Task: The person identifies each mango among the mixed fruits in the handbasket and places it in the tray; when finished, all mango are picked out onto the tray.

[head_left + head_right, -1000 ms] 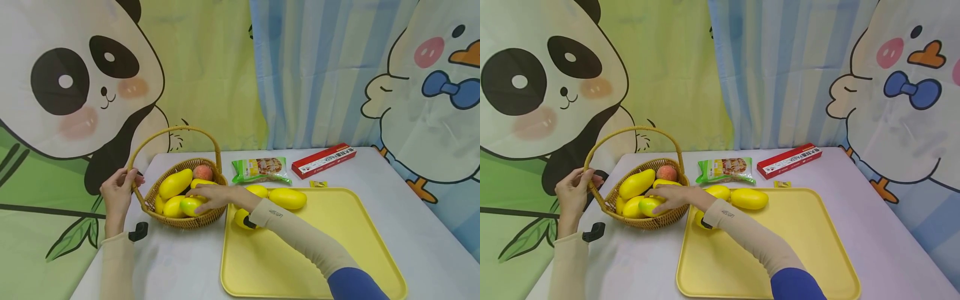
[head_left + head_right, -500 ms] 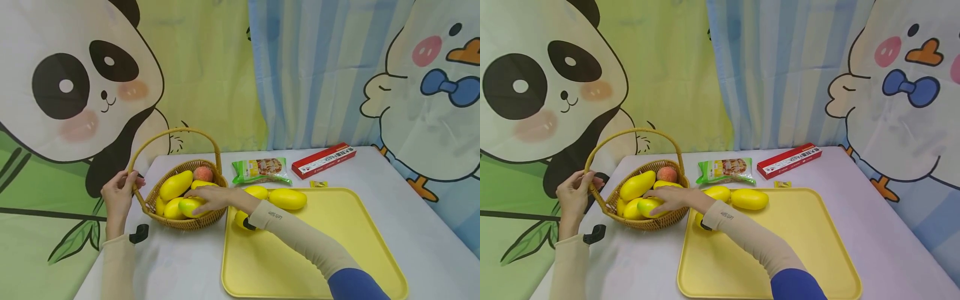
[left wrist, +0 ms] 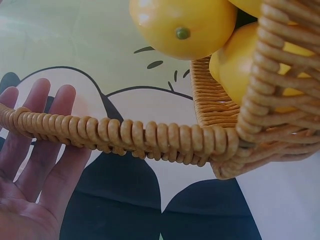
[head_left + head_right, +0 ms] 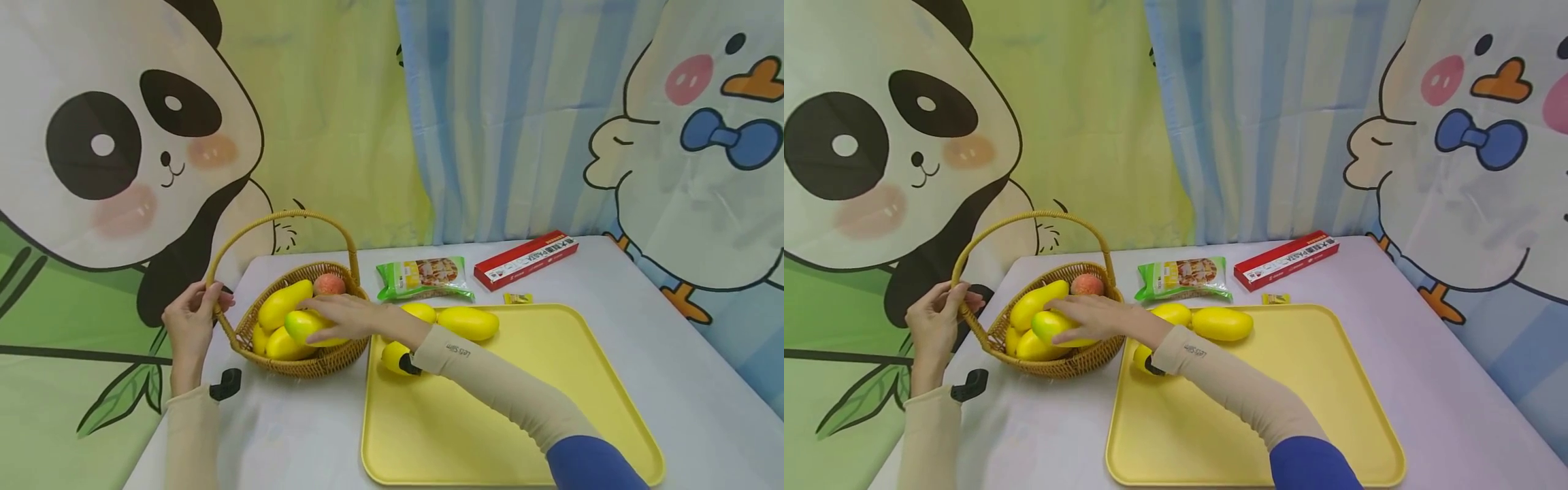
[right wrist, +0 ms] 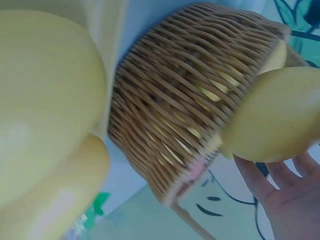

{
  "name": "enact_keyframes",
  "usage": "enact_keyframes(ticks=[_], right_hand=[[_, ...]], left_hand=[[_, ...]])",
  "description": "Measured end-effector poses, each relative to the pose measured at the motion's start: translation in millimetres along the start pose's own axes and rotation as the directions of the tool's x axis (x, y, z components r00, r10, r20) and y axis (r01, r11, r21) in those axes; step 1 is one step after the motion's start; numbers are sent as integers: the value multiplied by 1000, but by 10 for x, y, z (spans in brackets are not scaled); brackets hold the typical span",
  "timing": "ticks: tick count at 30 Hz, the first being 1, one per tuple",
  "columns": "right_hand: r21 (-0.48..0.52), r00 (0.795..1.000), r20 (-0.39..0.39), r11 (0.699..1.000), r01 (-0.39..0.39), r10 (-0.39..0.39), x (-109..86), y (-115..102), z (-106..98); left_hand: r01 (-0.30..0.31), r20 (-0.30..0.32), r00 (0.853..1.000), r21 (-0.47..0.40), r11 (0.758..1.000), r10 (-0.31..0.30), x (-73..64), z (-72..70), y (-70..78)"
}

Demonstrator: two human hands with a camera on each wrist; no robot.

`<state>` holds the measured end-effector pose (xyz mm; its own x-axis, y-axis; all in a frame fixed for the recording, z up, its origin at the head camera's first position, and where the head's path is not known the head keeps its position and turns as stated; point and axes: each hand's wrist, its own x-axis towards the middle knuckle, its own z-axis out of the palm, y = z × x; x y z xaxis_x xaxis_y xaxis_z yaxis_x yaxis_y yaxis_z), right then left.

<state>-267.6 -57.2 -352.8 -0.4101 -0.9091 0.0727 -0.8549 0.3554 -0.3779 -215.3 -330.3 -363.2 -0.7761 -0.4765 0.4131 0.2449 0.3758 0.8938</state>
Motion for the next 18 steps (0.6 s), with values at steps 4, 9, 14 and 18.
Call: enact_keyframes(ticks=[4,9,14,18], right_hand=[[-70,1000,-17,998,2,-3,-104,-33,-149],[-239,998,-53,970,-42,30,-305,-38,-292],[-277,991,-100,954,-114,89,-585,42,-388],[-312,981,-155,937,-157,113,-844,151,-411]], left_hand=[[-9,-2,1000,10,1000,9,-3,1,-19],[1,-4,1000,18,1000,-1,-2,5,-43],[-8,2,1000,18,1000,8,2,12,-15],[1,9,1000,11,1000,-1,7,6,6]])
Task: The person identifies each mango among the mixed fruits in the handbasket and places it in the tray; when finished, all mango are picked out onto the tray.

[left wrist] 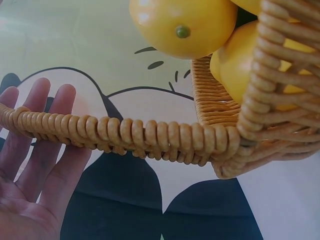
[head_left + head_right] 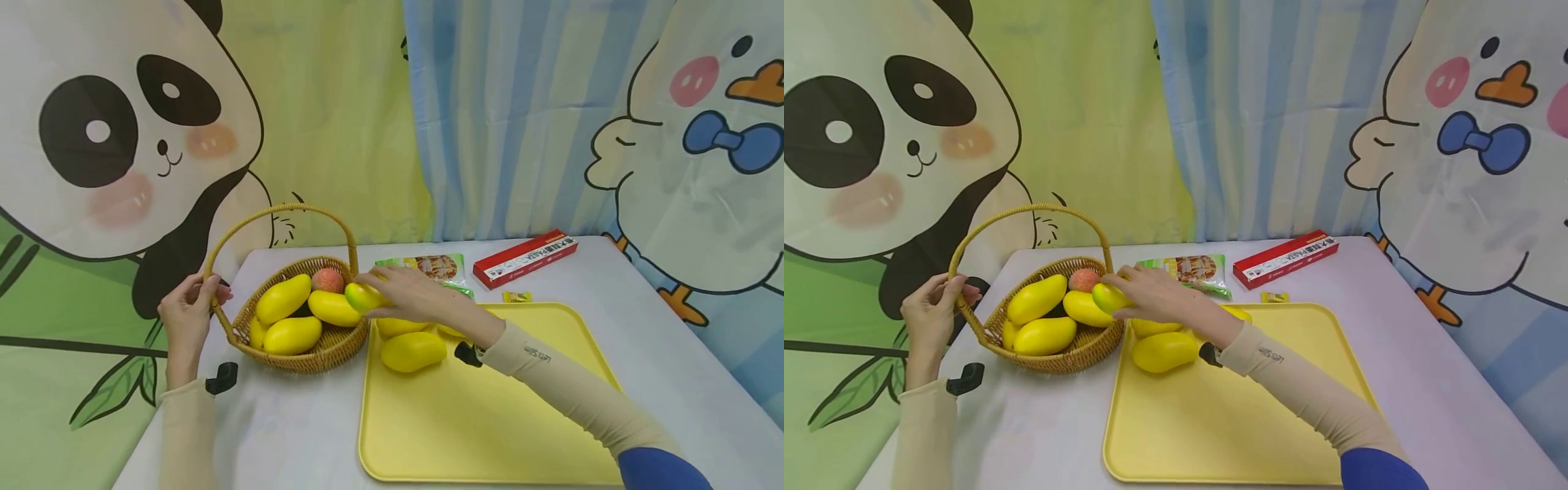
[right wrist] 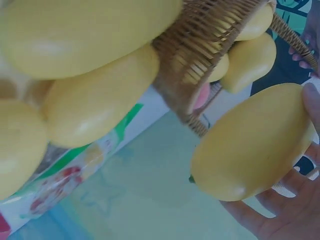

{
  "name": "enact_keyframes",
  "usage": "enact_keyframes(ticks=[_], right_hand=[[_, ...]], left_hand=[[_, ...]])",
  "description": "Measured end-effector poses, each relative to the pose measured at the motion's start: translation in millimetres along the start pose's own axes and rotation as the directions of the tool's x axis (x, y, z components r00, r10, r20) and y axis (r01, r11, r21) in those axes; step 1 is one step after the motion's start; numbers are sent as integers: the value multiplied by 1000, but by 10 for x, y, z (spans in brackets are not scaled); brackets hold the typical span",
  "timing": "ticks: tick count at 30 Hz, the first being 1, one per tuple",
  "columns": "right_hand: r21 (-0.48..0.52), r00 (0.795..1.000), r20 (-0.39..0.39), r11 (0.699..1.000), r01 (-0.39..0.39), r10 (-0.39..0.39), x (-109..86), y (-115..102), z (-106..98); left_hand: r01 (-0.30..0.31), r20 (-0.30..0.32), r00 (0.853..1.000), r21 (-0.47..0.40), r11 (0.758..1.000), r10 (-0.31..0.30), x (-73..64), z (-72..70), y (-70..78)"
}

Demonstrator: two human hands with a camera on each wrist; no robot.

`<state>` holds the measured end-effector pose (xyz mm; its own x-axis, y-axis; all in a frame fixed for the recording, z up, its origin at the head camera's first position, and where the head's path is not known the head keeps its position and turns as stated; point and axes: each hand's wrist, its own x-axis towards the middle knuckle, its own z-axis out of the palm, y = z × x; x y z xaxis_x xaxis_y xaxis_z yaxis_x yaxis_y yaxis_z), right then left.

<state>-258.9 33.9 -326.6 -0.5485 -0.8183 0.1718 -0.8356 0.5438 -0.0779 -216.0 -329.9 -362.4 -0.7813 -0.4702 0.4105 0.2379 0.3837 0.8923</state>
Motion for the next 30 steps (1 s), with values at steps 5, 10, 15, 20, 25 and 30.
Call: enact_keyframes(ticks=[5,10,15,20,25,30], right_hand=[[-60,998,-5,997,-56,56,-333,140,-16],[-83,994,-5,990,-110,110,-662,215,8],[-103,991,3,986,-131,132,-914,254,68],[-114,982,26,977,-182,186,-1083,265,114],[-140,976,70,970,-197,208,-1212,279,174],[-158,967,108,964,-214,232,-1305,304,265]], left_hand=[[15,3,1000,5,1000,-15,0,-1,12],[2,5,1000,6,1000,-2,2,0,20],[-4,0,1000,3,1000,4,9,3,6],[-16,4,1000,7,1000,16,13,-6,3],[-31,4,1000,0,1000,31,16,-10,5],[-37,11,999,-14,999,37,19,-14,1]])
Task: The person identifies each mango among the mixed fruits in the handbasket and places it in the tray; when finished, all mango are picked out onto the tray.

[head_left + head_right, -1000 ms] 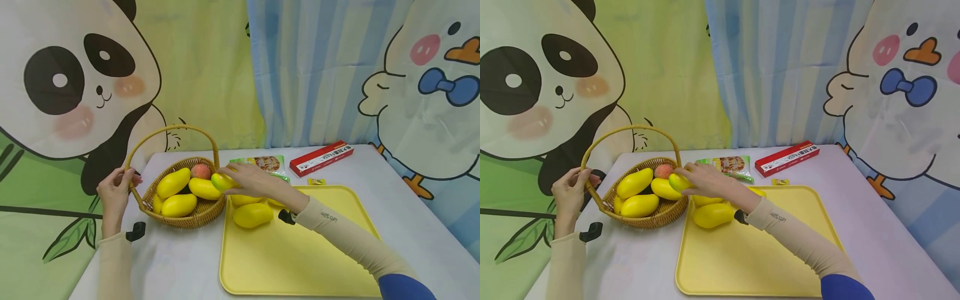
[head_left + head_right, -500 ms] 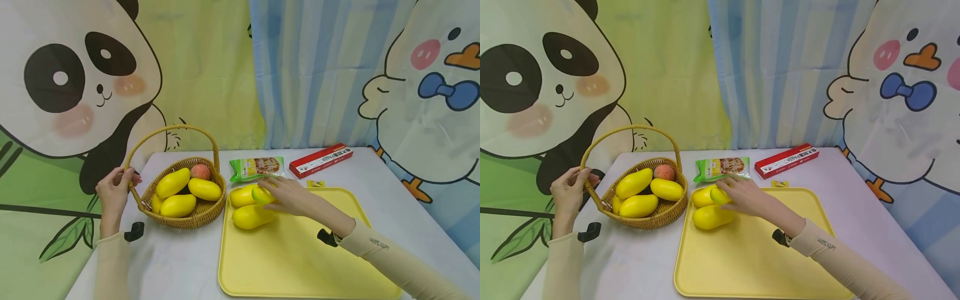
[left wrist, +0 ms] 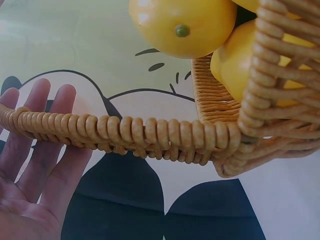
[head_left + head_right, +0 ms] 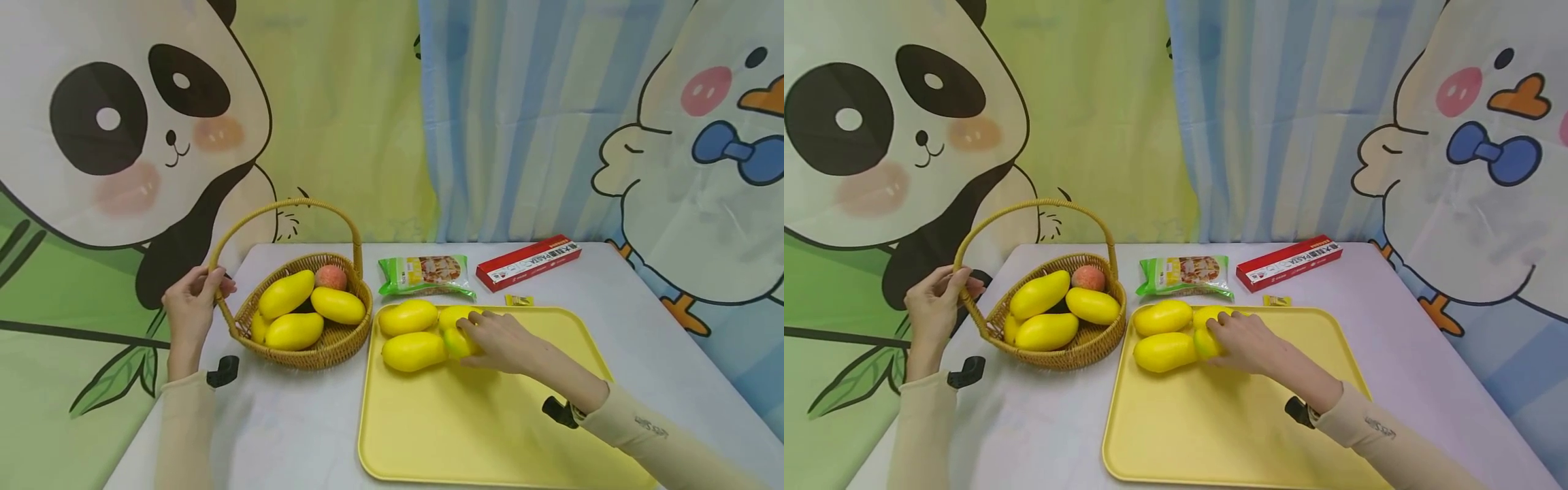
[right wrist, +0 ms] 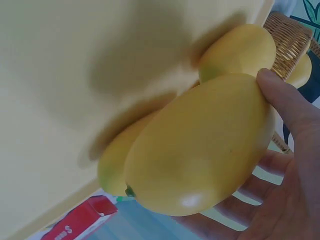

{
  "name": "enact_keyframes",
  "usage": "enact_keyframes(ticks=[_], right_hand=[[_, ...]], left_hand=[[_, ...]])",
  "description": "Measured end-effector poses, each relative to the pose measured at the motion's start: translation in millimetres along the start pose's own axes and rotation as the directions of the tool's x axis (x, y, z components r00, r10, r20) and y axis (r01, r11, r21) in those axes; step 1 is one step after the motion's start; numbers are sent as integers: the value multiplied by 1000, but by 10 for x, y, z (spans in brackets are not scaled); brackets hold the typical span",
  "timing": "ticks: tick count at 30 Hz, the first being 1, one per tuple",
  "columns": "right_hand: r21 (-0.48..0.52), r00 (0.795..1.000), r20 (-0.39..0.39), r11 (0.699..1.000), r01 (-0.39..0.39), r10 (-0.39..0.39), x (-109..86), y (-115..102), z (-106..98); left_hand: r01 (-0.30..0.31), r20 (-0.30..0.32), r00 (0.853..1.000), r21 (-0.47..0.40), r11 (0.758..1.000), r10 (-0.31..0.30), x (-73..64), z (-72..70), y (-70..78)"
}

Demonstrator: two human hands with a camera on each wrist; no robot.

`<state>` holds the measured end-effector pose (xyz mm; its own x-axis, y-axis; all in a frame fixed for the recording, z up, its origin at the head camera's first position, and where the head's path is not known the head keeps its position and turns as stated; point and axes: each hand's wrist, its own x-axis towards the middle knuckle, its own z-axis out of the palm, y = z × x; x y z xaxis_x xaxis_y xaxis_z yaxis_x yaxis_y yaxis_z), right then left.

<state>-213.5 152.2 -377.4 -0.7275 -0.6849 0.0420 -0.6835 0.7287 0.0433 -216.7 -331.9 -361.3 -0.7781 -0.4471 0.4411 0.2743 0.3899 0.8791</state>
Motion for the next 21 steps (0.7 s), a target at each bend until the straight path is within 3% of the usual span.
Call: enact_keyframes(ticks=[10,21], right_hand=[[56,999,42,998,-30,28,-26,9,196],[-17,1000,10,1000,21,-21,28,33,275]], left_hand=[[-3,3,1000,19,1000,3,11,-6,-9],[-16,10,1000,-22,1000,16,6,9,36]])
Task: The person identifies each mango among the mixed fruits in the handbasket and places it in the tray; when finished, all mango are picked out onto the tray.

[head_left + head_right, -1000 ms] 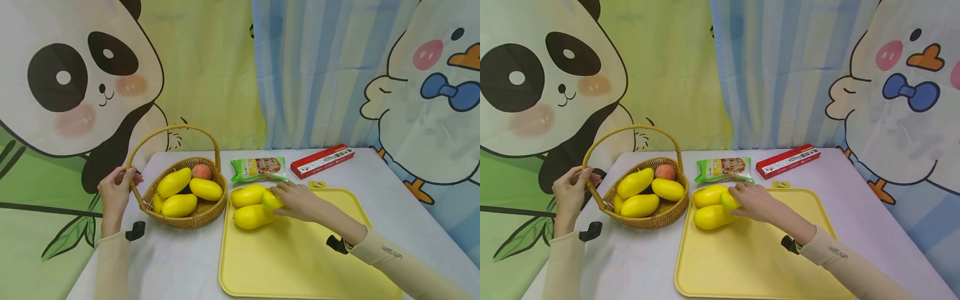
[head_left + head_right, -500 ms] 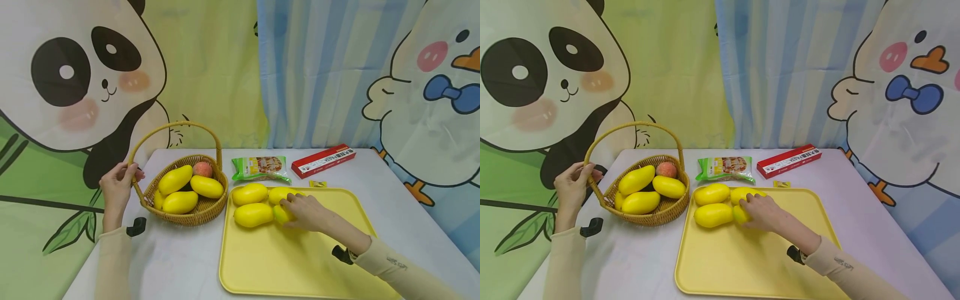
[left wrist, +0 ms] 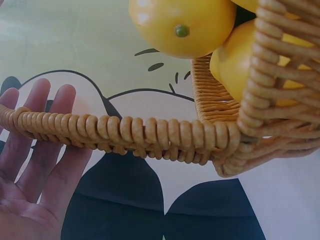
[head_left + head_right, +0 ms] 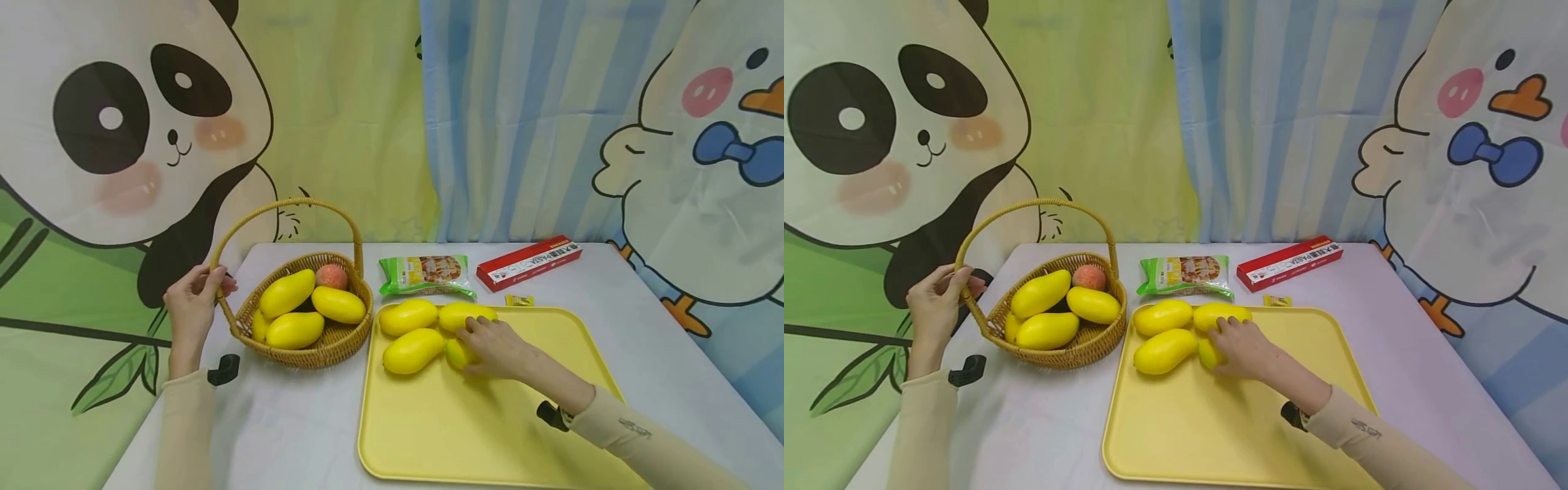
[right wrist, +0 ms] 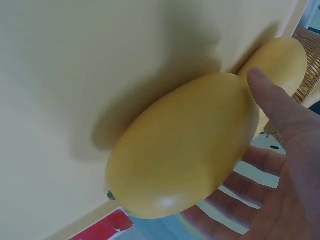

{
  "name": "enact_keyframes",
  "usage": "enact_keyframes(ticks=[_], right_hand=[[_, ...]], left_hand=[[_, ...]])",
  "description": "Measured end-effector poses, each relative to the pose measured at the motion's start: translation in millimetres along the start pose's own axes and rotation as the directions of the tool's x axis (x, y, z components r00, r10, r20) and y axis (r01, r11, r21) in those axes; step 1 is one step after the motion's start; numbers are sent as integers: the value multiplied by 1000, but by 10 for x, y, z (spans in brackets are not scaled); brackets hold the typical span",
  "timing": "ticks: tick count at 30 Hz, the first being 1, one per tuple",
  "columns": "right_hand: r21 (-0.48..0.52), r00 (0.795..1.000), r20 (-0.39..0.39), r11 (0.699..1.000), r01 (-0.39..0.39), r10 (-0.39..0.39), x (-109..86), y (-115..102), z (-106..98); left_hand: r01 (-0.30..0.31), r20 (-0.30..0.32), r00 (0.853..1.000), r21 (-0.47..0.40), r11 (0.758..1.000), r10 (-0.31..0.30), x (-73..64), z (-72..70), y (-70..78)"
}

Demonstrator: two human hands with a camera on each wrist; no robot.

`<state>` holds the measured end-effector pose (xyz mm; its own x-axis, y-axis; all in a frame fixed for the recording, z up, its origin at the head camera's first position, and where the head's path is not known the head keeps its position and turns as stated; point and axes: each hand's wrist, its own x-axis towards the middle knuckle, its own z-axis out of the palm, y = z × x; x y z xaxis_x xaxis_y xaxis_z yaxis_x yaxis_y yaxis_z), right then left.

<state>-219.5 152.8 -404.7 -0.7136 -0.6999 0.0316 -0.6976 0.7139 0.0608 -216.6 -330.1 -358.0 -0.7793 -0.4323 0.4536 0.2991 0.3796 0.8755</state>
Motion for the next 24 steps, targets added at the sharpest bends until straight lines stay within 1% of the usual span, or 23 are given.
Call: enact_keyframes(ticks=[5,8,11,16,19,24], right_hand=[[17,997,-74,999,30,-29,146,-46,-95],[65,994,-101,997,49,-42,300,-131,-171],[80,987,-142,993,88,-76,503,-241,-216],[137,971,-212,980,143,-112,918,-477,-263],[171,972,-207,974,151,-114,1170,-624,-315],[209,987,-129,971,120,-95,1537,-834,-379]], left_hand=[[-3,-4,1000,12,1000,3,7,2,-11],[1,-3,1000,10,1000,-1,3,1,-3],[7,1,1000,0,1000,-7,-17,1,45],[10,2,1000,-13,1000,-10,-48,4,113],[13,3,1000,-10,1000,-13,-49,9,112],[26,0,1000,11,1000,-26,-19,-7,30]])
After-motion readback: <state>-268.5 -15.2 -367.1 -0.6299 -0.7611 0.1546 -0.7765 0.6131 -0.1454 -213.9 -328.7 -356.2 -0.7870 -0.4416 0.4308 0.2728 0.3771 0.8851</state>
